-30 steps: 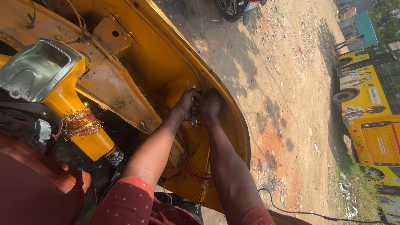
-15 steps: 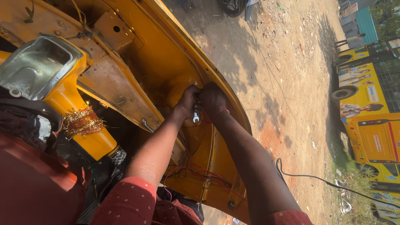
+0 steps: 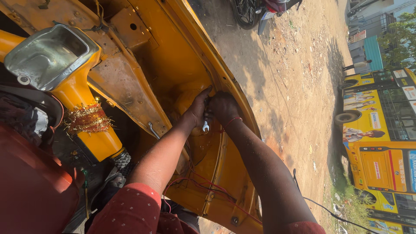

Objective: The person uses wrenches and pliers to loosen and tighten nuts and wires inside a yellow vehicle panel.

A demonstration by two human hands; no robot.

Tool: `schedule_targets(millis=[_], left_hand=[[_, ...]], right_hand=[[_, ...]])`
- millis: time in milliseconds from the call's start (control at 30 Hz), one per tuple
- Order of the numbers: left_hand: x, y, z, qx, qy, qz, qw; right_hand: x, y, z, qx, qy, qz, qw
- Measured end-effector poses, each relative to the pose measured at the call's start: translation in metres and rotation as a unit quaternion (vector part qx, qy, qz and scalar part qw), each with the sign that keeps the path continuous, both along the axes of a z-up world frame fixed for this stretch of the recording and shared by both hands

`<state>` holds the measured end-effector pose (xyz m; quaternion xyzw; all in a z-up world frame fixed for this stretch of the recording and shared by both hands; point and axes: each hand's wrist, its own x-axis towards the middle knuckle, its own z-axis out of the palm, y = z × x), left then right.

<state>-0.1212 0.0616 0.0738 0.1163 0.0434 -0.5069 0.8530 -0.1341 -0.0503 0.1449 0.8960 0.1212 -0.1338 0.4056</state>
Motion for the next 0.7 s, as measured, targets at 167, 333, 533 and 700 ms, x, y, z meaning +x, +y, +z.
schedule_targets(millis=[167,333,533,700], left_hand=[[-0.003,0.002,0.007,0.017,-0.009,0.014,1.0],[-0.006,0.008,0.01,0.045,-0.009,0.011,0.999],[-0.003,0.008,0.009,0.035,-0.034,0.027,0.998],[-0.005,0.009,0.008,0.042,-0.025,0.012,0.999]], right_hand=[[-0.012,0.006,0.008,-0.113,-0.063,0.053,0.99],[-0.016,0.016,0.021,-0.077,0.044,-0.02,0.996],[-0.01,0.01,0.016,-0.098,-0.008,0.054,0.994],[-0.015,0.012,0.013,-0.131,0.017,0.023,0.991]])
